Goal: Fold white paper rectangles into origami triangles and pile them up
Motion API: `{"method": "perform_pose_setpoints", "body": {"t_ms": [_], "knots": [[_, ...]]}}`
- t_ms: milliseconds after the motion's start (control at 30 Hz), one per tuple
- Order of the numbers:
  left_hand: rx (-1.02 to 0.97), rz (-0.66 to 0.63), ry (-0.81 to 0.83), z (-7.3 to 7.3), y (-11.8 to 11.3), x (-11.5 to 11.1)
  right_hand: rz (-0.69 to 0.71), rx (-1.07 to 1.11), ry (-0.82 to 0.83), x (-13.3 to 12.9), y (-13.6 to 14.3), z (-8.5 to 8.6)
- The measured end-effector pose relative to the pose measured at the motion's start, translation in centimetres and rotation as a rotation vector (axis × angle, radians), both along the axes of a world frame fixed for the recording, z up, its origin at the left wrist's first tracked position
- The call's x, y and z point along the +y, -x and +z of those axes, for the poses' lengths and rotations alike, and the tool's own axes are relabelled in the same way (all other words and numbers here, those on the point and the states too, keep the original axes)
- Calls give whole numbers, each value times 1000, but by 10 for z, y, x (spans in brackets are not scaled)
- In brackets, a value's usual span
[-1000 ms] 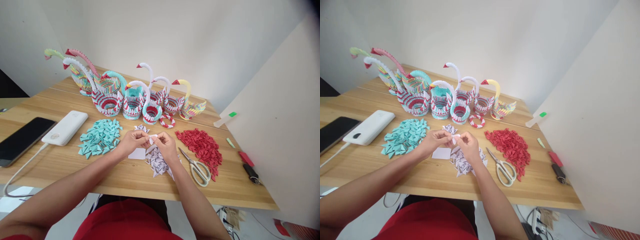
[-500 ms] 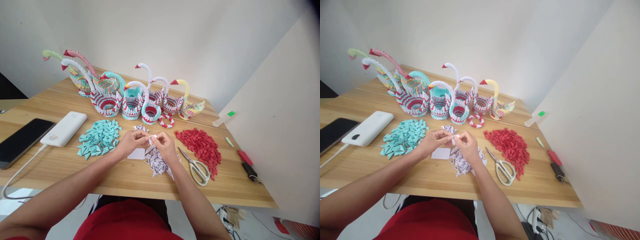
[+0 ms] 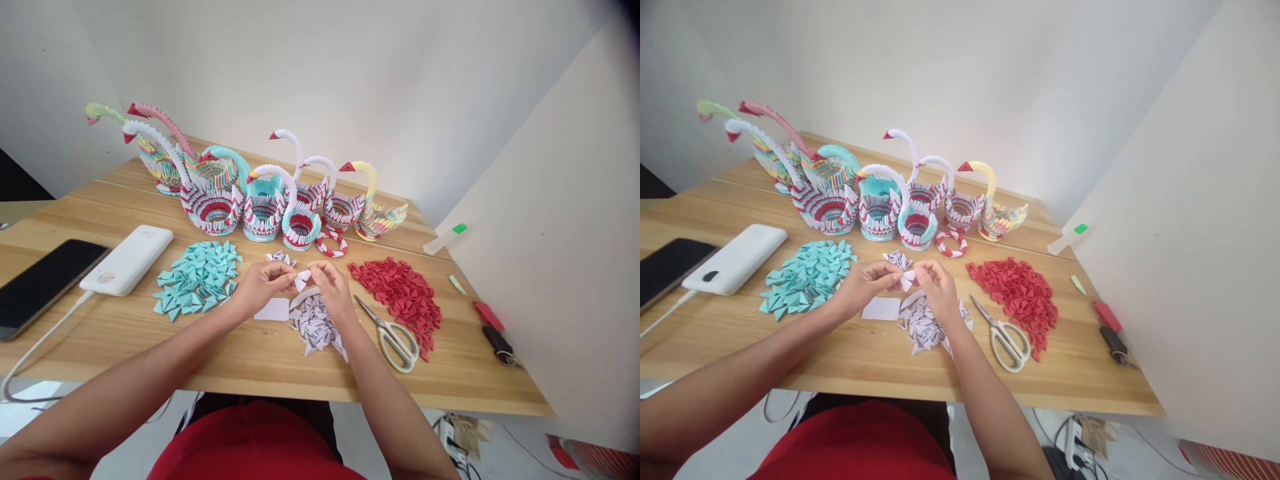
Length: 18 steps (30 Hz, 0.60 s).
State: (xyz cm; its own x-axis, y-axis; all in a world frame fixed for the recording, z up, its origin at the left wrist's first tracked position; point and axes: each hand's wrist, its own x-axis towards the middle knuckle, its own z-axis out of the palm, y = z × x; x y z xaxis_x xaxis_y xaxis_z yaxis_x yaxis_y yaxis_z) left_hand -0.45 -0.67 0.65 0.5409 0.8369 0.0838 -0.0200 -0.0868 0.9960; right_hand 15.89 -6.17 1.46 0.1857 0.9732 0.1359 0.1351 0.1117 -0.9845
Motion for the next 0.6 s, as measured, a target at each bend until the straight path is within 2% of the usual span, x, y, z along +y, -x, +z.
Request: {"method": "perform_pose_setpoints", "body": {"t_ms": [100, 233, 600], "knots": [[3, -7, -3, -2, -2, -3, 40, -64, 2, 1, 0, -6], [26, -22, 1, -3, -5, -6, -2, -188, -9, 2, -1, -12], [190, -72, -200, 9, -4, -12, -2, -356, -78, -4, -1, 0]]}}
